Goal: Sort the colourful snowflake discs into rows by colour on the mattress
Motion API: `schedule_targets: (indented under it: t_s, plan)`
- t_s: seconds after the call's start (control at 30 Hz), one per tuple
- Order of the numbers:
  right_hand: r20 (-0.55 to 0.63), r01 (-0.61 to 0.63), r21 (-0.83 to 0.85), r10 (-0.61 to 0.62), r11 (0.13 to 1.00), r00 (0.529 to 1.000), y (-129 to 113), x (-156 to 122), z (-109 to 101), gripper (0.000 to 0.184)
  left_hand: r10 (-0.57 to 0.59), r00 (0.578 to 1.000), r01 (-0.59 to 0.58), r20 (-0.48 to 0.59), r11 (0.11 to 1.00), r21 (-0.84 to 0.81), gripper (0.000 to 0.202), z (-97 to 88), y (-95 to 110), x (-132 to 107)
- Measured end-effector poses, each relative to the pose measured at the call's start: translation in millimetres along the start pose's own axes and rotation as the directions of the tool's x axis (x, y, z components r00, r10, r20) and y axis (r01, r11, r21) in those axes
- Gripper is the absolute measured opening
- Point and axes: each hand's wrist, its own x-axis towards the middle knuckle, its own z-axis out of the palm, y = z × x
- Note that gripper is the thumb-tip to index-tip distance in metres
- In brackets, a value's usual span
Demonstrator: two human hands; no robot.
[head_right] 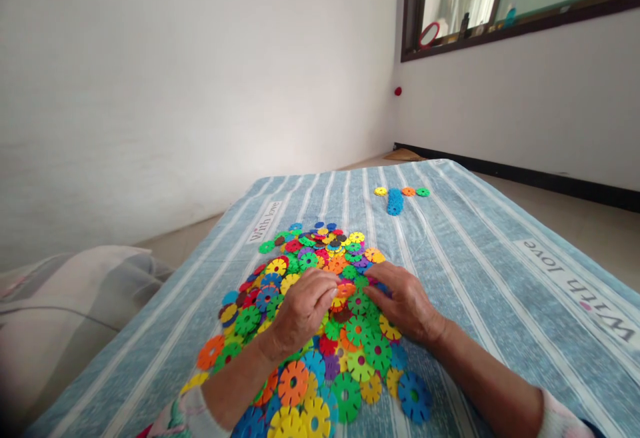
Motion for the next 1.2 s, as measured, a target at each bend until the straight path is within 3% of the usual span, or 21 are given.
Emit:
schedule_targets:
  t_s: [0.17,0.4,0.5,0.7,1.0,1.2]
  plan:
    - [0.083,-0.027,0.101,0.019,0.995,0.996,-17,-2,5,0.011,0.034,0.999,-0.033,0.029,0.999,-0.024,0.015,1.5,2,-2]
    - [0.116,0.017,0.090,-0.027,0.996,0.993,-18,-2,9,0.016,0.079,0.996,-0.078,0.031,0.997,-0.020,0.016,3.8,4,-2]
    - [0.097,-0.020,0.132,0.007,0.991,0.995,-17,-3,8,0.016,0.018,1.000,-0.018,-0.002,1.000,0.019,0.014,3.7,2,-2]
    - [-0.025,-0.165,0.186,0.172,0.969,0.985,-11,-2,10,0.015,-0.152,0.975,0.187,-0.165,0.957,0.223,0.014,2.7,-16,-3]
    - [-0.038,-0.210,0.194,0.221,0.958,0.974,-4,-2,13,0.016,-0.275,0.961,0.243,0.025,0.885,0.398,0.016,3.2,-16,3]
    - [-0.030,-0.220,0.202,0.230,0.954,0.973,-3,-1,14,0.016,-0.325,0.943,0.269,0.069,0.870,0.412,0.019,1.4,-15,6]
